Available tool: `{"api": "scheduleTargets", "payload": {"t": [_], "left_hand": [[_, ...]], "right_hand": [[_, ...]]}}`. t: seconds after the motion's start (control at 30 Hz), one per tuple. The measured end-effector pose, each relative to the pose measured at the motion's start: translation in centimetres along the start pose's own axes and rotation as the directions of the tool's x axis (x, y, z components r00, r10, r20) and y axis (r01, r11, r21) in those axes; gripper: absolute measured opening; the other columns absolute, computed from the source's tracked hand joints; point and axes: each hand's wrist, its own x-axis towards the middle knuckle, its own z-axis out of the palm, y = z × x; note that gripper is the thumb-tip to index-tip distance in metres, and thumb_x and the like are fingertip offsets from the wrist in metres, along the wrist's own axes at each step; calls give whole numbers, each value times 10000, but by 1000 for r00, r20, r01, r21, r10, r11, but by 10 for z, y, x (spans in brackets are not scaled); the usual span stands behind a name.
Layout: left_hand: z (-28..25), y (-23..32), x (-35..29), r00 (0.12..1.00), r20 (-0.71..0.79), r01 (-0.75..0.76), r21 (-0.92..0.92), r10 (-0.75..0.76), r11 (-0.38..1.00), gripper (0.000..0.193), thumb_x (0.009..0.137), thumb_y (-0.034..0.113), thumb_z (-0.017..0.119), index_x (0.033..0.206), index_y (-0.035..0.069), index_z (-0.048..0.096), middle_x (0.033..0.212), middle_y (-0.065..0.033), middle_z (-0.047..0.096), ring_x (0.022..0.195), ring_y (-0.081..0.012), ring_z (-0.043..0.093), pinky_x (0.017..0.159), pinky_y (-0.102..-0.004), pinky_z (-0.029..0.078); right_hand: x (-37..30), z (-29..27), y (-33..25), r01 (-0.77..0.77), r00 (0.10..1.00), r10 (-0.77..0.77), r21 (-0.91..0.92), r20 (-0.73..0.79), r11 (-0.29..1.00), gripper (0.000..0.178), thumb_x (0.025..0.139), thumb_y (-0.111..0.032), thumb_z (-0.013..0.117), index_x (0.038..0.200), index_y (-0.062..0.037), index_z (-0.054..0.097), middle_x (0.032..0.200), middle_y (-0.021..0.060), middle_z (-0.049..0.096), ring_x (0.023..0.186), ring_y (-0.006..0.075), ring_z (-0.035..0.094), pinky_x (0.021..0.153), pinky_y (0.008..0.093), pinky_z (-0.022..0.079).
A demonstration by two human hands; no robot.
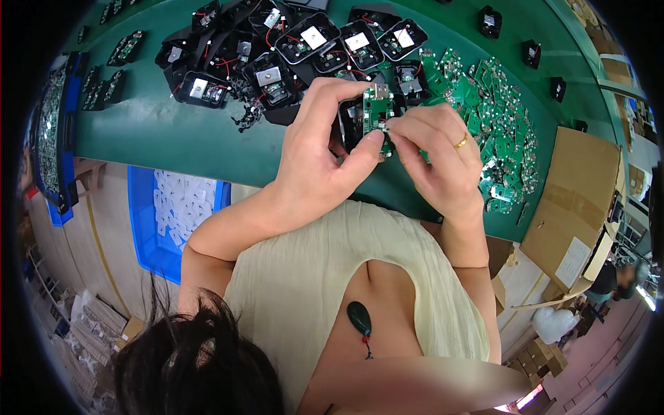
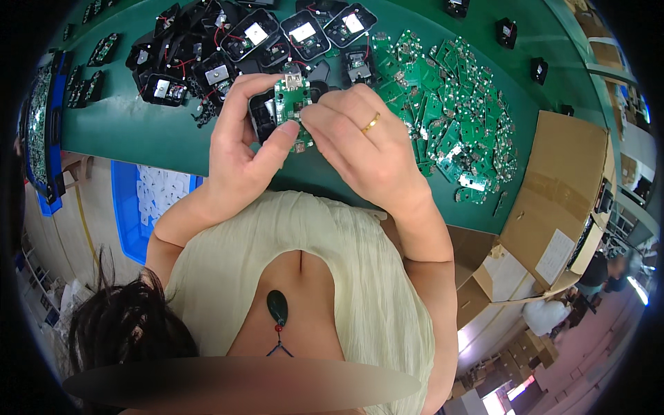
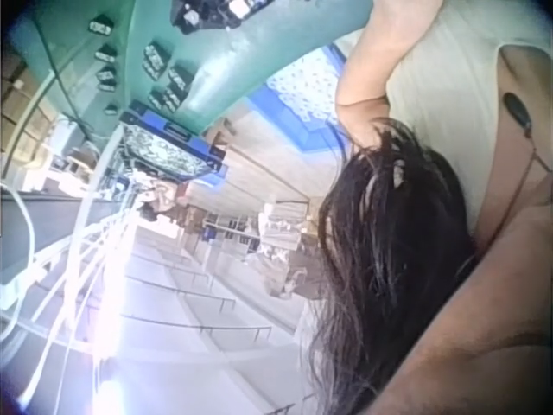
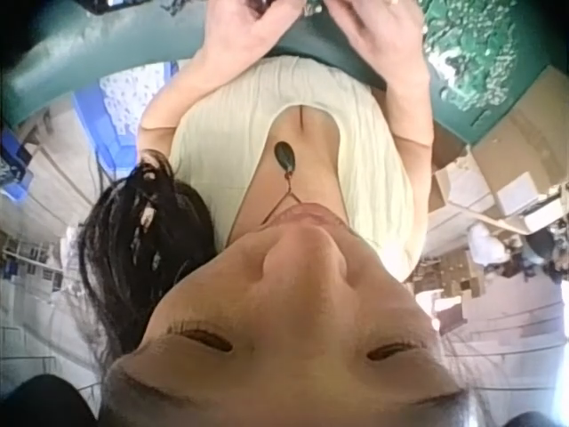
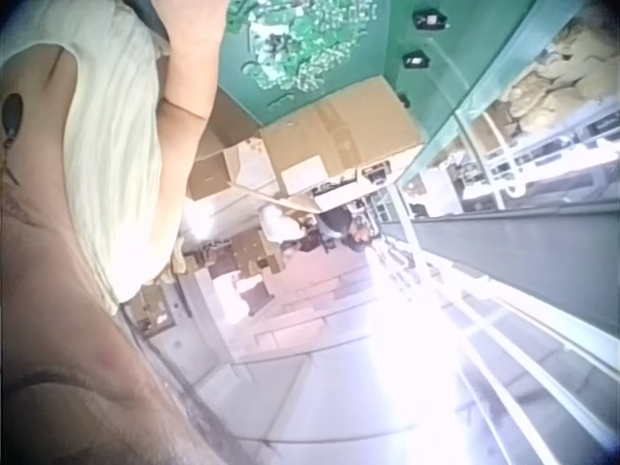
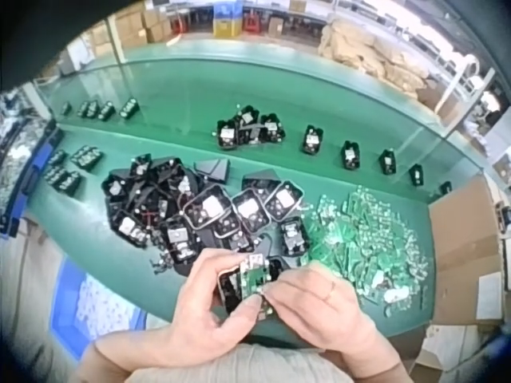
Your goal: The person picks up a plastic housing and a circuit board, connects a wire from the housing to the board, and fits the board into the housing. After pressing the components together, they place the unit on the table and repeat the process.
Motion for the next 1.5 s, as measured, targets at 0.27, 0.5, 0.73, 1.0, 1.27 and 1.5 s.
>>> {"api": "scheduleTargets", "payload": {"t": [0.27,0.5,0.73,1.0,1.27,1.5], "left_hand": [[-3,10,1,996,27,-91,215,87,972,392,692,39,626,1056,4,486,949,-90,472,587,-133,522,407,-218,420],[-1,10,-1,991,16,-135,246,135,960,399,685,43,625,1058,9,487,963,-103,473,571,-173,540,403,-258,441],[-1,14,-3,990,35,-144,294,140,945,393,698,49,613,1066,7,481,963,-117,468,609,-222,545,455,-290,455],[0,7,-7,994,3,-111,187,112,976,374,721,33,600,1077,6,485,954,-122,466,688,-229,544,539,-289,456],[1,9,-4,970,4,-234,297,244,926,374,706,28,609,1068,22,514,960,-109,481,668,-220,547,542,-293,467],[2,12,-5,956,-2,-272,358,292,893,372,693,10,613,1055,23,528,955,-102,492,615,-191,540,499,-279,453]], "right_hand": [[-2,4,-7,-169,981,175,84,-78,982,219,599,111,614,767,-3,533,699,78,556,577,201,534,481,278,441],[-1,1,-9,-140,988,142,48,-60,989,216,600,98,618,771,-1,531,702,87,556,588,219,540,502,282,454],[0,-1,-13,-107,993,107,11,-49,994,231,595,96,619,785,0,529,714,92,552,603,236,542,521,293,461],[-1,3,-10,-84,996,84,0,-15,996,242,590,102,618,793,8,523,719,101,540,611,245,538,520,304,457],[-3,3,-16,-84,995,75,-135,-71,987,258,570,101,613,790,3,521,714,85,517,603,238,531,510,302,460],[-3,3,-19,-104,992,92,-158,-82,982,247,575,95,614,784,2,519,715,87,509,593,235,528,490,297,453]]}}
